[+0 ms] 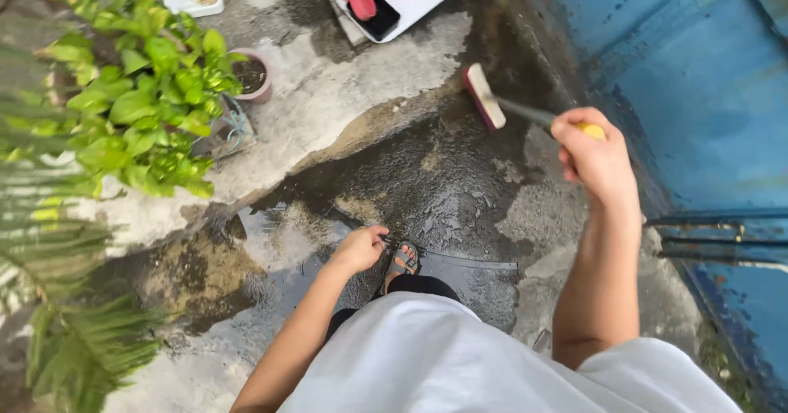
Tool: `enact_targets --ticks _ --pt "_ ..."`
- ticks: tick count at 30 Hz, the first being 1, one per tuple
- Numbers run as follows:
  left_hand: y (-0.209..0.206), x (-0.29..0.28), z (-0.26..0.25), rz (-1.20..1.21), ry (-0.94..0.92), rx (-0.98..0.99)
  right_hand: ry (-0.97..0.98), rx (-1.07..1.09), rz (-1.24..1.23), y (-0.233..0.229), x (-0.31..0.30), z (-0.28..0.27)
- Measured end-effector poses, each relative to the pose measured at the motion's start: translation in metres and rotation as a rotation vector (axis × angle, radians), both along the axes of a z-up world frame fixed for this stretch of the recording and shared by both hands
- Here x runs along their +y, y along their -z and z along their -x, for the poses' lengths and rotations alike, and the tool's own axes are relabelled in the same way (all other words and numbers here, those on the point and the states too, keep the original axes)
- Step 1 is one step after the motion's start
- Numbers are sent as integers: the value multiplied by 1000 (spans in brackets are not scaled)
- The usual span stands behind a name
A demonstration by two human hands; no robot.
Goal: Scrubbing a wet concrete floor outdoors using a long-handled brush.
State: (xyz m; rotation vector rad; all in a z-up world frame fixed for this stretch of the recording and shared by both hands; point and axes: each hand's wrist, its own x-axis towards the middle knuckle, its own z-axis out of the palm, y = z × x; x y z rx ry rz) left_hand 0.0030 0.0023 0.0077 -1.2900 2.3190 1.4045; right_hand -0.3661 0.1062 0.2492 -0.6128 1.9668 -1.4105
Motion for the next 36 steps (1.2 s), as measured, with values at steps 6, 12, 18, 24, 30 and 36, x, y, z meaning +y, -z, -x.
enact_targets --ticks 6,12,18,24,30,36 --pt "-26 32 -29 15 -107 73 -59 990 -19 9 15 -43" --pt "-15 109 -128 167 -361 107 -311 790 485 68 -41 -86" --pt "1 202 -209 145 -676 28 -634 223 654 23 -23 -220" --pt "-78 242 -217 246 -900 286 -1161 -191 853 -52 24 -309" --pt "-175 274 -245 789 -1004 386 -1578 -494 821 -63 42 -416" --pt "-183 290 -303 944 -1122 365 -1957 -345 804 3 76 -551"
